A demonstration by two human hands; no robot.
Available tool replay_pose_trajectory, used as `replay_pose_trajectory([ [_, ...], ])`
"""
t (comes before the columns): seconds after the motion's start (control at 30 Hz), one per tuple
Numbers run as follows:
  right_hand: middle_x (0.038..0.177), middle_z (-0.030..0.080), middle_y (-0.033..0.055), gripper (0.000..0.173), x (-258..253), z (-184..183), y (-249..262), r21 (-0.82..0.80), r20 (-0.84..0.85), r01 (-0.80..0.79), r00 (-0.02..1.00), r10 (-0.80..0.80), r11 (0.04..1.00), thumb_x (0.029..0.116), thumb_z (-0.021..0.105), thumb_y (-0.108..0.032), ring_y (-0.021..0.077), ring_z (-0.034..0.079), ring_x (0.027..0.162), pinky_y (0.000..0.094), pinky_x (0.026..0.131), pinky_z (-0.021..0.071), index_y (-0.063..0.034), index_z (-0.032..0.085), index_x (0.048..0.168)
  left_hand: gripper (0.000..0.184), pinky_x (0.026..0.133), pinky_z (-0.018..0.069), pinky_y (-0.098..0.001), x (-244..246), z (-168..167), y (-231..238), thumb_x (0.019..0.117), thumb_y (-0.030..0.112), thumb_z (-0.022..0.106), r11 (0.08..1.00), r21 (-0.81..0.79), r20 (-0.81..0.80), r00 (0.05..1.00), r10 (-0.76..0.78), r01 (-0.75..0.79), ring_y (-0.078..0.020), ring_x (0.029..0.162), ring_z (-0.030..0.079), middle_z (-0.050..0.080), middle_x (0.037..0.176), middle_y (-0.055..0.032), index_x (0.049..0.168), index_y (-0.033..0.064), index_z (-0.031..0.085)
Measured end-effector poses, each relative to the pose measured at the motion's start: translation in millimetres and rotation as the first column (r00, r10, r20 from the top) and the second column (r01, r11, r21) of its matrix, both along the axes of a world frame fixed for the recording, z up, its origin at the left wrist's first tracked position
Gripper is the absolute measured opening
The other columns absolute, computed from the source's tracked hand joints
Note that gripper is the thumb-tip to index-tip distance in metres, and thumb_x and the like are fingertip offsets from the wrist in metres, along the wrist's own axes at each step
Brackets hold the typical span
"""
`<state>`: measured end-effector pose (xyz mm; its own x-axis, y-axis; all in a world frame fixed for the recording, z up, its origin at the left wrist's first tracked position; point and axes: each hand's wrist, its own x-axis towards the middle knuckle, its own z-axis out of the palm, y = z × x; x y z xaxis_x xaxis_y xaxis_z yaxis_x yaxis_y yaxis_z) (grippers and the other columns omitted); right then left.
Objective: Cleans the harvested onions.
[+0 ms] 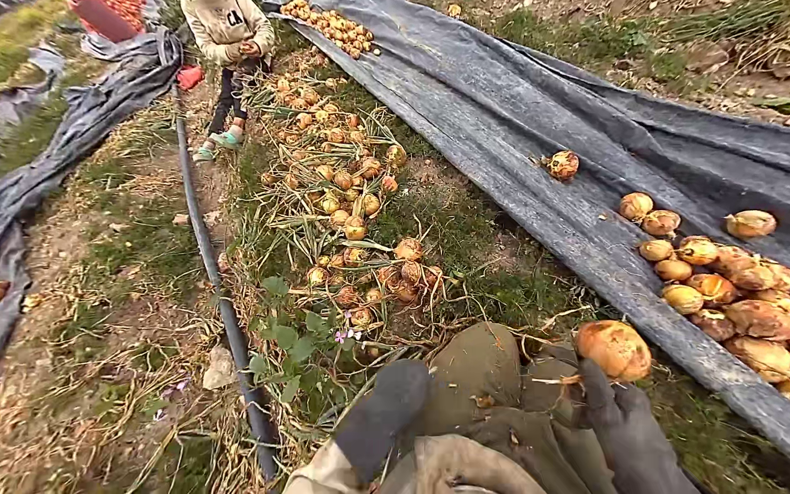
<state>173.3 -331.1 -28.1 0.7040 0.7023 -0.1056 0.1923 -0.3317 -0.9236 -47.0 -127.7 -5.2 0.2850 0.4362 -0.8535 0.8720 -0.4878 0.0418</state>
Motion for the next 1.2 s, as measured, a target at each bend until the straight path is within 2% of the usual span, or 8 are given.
replay_pose_trajectory([
  [0.07, 0.067, 0.057, 0.0026, 0.058, 49, 15, 16, -0.005, -0.021, 0.103, 0.994, -0.103, 0.995, 0.1033, 0.037, -0.062, 0.0169, 0.055, 0.049, 0.0378, 0.045, 0.0513, -0.0114, 0.065, 0.102, 0.043, 0.11, 0.0461, -0.0562, -21, -35, 38, 0.1042, 0.04, 0.052, 0.995, 0.09, 0.258, 0.966, 0.023, -0.048, -0.0333, 0.128, 0.06, 0.066, 0.133, -0.0161, 0.131, 0.009, 0.067],
  [0.17, 0.066, 0.053, 0.0011, 0.047, 81, 30, 41, 0.081, -0.073, 0.215, 0.975, -0.21, 0.973, 0.1047, 0.044, -0.057, 0.0153, 0.049, 0.044, 0.0353, 0.04, 0.048, -0.0205, 0.065, 0.125, 0.033, 0.113, 0.0451, -0.0484, -20, -63, 67, 0.1042, 0.022, 0.049, 0.979, 0.128, 0.426, 0.9, 0.093, -0.161, -0.0261, 0.131, 0.058, 0.065, 0.134, -0.0099, 0.13, 0.0129, 0.068],
  [0.3, 0.068, 0.058, 0.0052, 0.045, 63, 15, 56, 0.013, -0.125, 0.109, 0.986, -0.107, 0.994, 0.1036, 0.049, -0.056, 0.0195, 0.052, 0.045, 0.0378, 0.04, 0.0501, -0.024, 0.066, 0.131, 0.043, 0.098, 0.0532, -0.0584, -21, -117, 60, 0.1019, 0.038, 0.051, 0.963, 0.112, 0.131, 0.964, 0.231, -0.246, -0.0351, 0.118, 0.066, 0.068, 0.125, -0.0192, 0.124, 0.0048, 0.067],
  [0.4, 0.067, 0.059, 0.0061, 0.051, 30, -18, 48, -0.138, -0.212, 0.02, 0.976, -0.049, 0.99, 0.1004, 0.049, -0.062, 0.0201, 0.054, 0.045, 0.0388, 0.042, 0.0515, -0.0165, 0.069, 0.112, 0.071, 0.095, 0.0534, -0.064, -53, -150, 52, 0.0844, 0.059, 0.068, 0.918, 0.171, -0.058, 0.926, 0.373, -0.359, -0.0397, 0.117, 0.066, 0.068, 0.125, -0.022, 0.126, 0.0014, 0.065],
  [0.63, 0.074, 0.062, 0.0067, 0.063, -19, -41, 15, -0.392, -0.318, -0.168, 0.947, 0.038, 0.905, 0.0956, 0.049, -0.071, 0.0209, 0.059, 0.054, 0.0429, 0.052, 0.0543, -0.0125, 0.066, 0.109, 0.084, 0.1, 0.0533, -0.0564, -53, -168, 38, 0.0728, 0.061, 0.079, 0.809, 0.257, 0.226, 0.847, 0.481, -0.528, -0.0337, 0.121, 0.065, 0.067, 0.128, -0.0168, 0.136, 0.0094, 0.059],
  [0.87, 0.077, 0.063, 0.0055, 0.057, -26, -34, 6, -0.332, -0.319, -0.194, 0.944, 0.084, 0.923, 0.0976, 0.051, -0.065, 0.0191, 0.059, 0.056, 0.0413, 0.053, 0.0541, -0.015, 0.069, 0.117, 0.067, 0.095, 0.0547, -0.0448, -47, -183, 47, 0.0799, 0.017, 0.086, 0.48, -0.413, 0.516, 0.235, 0.824, -0.774, -0.0266, 0.112, 0.064, 0.064, 0.125, -0.0186, 0.137, 0.0014, 0.055],
  [1.1, 0.092, 0.068, 0.0055, 0.056, -30, -36, -4, -0.297, -0.272, -0.179, 0.957, 0.097, 0.938, 0.0976, 0.051, -0.066, 0.0178, 0.064, 0.072, 0.0421, 0.067, 0.0573, -0.0184, 0.07, 0.122, 0.053, 0.092, 0.0576, -0.0425, -44, -201, 51, 0.0857, 0.01, 0.08, 0.5, -0.573, 0.39, 0.32, 0.863, -0.649, -0.0222, 0.106, 0.07, 0.071, 0.121, -0.0126, 0.136, 0.0113, 0.063],
  [1.2, 0.094, 0.068, 0.0042, 0.055, -30, -31, -5, -0.276, -0.225, -0.176, 0.968, 0.114, 0.945, 0.0998, 0.047, -0.065, 0.0162, 0.064, 0.074, 0.0412, 0.069, 0.0565, -0.021, 0.07, 0.124, 0.059, 0.093, 0.058, -0.0441, -38, -183, 50, 0.0811, 0.007, 0.081, 0.662, -0.444, 0.526, 0.422, 0.738, -0.604, -0.0216, 0.107, 0.069, 0.07, 0.122, -0.011, 0.136, 0.0177, 0.063],
])
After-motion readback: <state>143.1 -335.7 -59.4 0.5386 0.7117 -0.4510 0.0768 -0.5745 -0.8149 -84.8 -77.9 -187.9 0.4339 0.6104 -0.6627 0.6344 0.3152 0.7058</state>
